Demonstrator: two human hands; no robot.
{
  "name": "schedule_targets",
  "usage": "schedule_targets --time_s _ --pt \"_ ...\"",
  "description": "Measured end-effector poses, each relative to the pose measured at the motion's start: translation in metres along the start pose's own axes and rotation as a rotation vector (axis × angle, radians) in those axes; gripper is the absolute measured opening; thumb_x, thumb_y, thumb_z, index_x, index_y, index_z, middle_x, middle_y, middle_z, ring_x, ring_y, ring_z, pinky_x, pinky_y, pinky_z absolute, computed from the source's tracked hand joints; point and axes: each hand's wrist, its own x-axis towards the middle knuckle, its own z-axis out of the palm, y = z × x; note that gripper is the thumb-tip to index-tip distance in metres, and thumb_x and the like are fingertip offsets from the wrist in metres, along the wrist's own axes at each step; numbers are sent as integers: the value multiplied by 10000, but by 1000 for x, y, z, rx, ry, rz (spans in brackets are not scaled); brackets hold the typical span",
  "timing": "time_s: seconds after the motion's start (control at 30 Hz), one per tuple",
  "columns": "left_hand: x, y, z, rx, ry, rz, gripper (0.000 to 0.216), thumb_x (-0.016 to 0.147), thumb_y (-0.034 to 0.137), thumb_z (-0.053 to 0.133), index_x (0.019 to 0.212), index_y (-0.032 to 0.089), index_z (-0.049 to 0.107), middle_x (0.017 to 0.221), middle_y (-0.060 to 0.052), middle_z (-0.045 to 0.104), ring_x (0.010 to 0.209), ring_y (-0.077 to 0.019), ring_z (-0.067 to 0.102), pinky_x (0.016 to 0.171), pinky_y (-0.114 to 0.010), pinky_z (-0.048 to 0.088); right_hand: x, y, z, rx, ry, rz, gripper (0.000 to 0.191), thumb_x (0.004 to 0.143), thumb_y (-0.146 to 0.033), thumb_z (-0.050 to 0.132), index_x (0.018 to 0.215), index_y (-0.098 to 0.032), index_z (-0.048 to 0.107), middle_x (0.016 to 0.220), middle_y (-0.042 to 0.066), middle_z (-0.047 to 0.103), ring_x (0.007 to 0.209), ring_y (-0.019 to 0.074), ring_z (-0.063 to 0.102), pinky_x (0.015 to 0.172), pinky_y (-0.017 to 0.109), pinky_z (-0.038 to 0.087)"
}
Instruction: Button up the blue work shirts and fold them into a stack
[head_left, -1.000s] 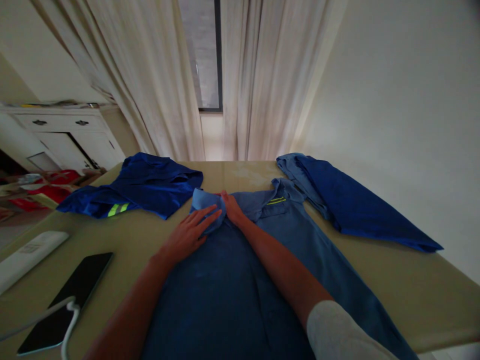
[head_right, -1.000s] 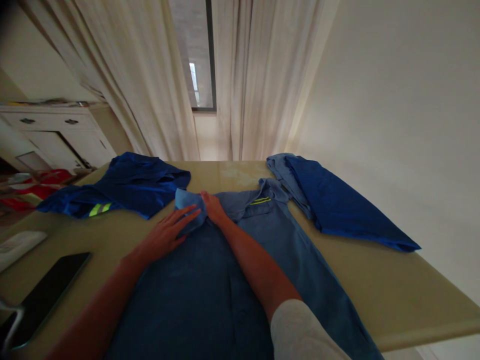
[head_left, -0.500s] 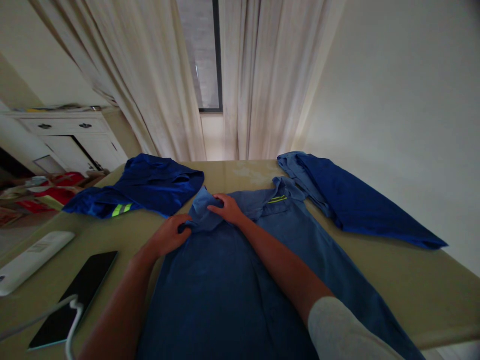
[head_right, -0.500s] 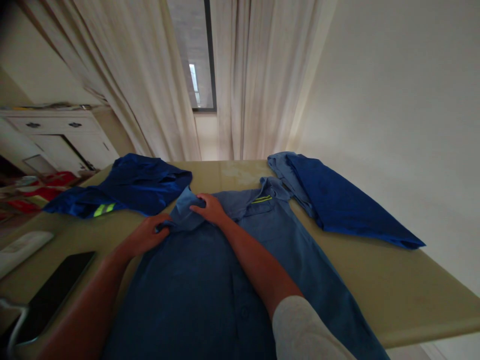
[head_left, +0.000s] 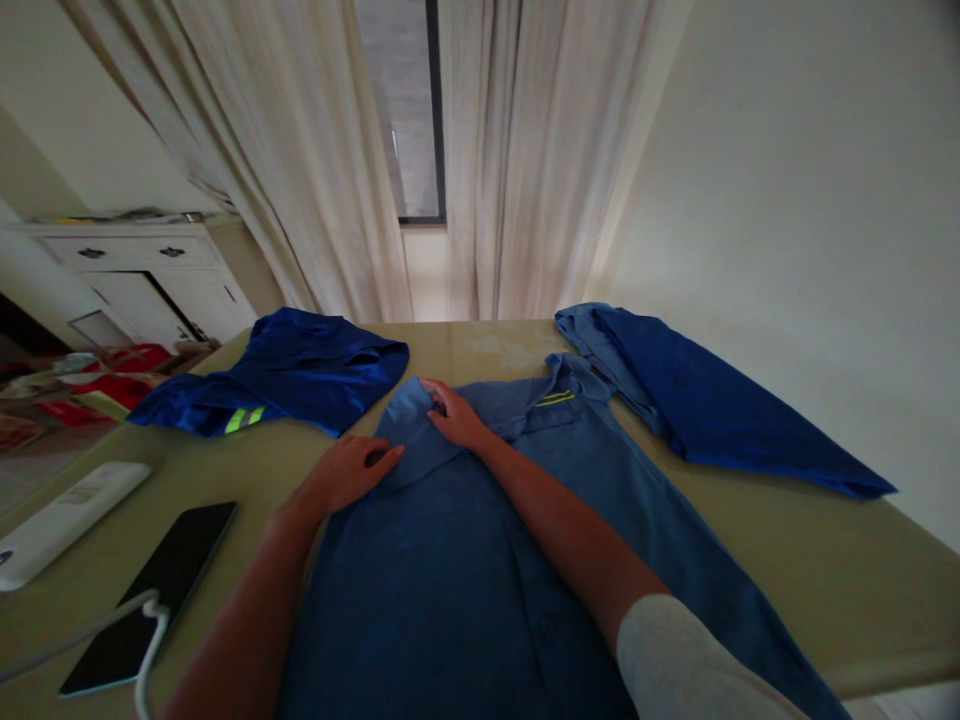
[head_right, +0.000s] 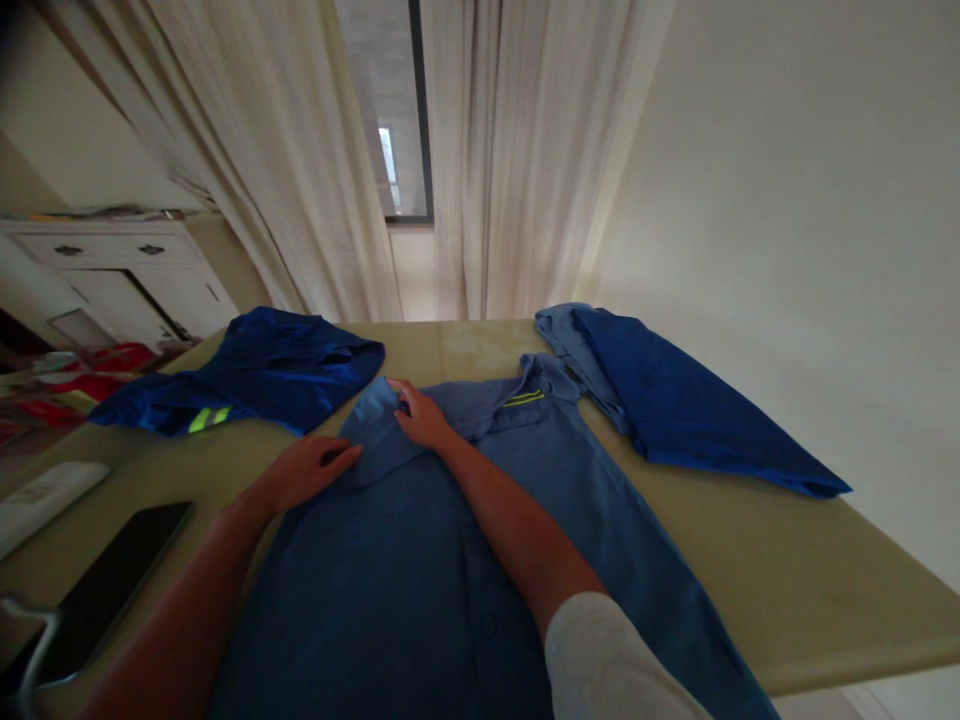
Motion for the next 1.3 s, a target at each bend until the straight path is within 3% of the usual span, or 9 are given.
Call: schedule_targets --time_s 0.2,0.37,0.57,0.67,0.77,0.87,0.97,1.1,1.3 --pt "2 -9 1 7 -56 -65 588 962 635 396 624 216 631 644 -40 655 628 -194 607 591 -299 310 0 -8 5 -197 96 -33 570 772 -14 507 1284 -196 679 1197 102 633 1061 200 600 997 335 483" --pt "0 -18 -3 -14 -131 -130 583 919 645 450 582 210 645 600 -41 664 570 -190 609 567 -293 323 -1 -13 3 -257 77 45 349 819 -90 570 1098 -184 757 913 41 672 825 165 598 848 279 485" --pt "-2 -16 -8 -35 -109 -185 658 957 693 363 657 216 701 547 -34 629 561 -204 620 591 -297 383 -1 -15 2 -365 184 202 211 946 -331 621 933 -176 762 993 87 670 883 191 601 869 315 477" --pt "3 -4 1 71 97 -102 604 999 626 340 830 213 747 803 -78 745 776 -240 687 744 -332 466 -3 -15 1 -371 192 57 275 969 -359 625 1166 -201 733 1194 117 651 1116 244 578 1033 388 431" --pt "10 7 22 164 285 43 511 1016 529 384 1254 208 702 1292 -135 707 1196 -300 630 1043 -431 436 -6 -15 5 -385 81 -112 398 1001 -397 595 1379 -279 627 1414 99 593 1313 274 494 1139 467 344" --pt "14 6 47 203 282 111 650 1000 549 437 1554 210 460 1619 -127 443 1472 -319 418 1227 -509 267 -8 -14 13 -453 -15 -72 333 994 -385 601 1292 -264 686 1389 102 634 1302 296 519 1148 523 315" --pt "17 -5 60 212 189 107 741 1002 613 400 1628 225 326 1681 -106 327 1542 -308 320 1269 -534 179 -6 -16 15 -454 65 3 292 977 -353 614 1213 -219 720 1340 112 666 1265 303 551 1143 531 317" --pt "19 -18 60 224 137 128 748 997 664 373 1619 248 352 1691 -93 299 1555 -307 295 1273 -543 171 8 -23 -18 -365 378 98 304 974 -297 581 1252 -224 680 1348 87 652 1250 299 556 1109 512 373" --pt "20 -24 59 221 149 143 740 990 673 386 1616 279 353 1681 -73 329 1551 -289 310 1274 -528 172 4 -12 -140 -437 838 331 428 1001 -368 510 1347 -130 595 1343 170 625 1263 306 549 1116 449 401"
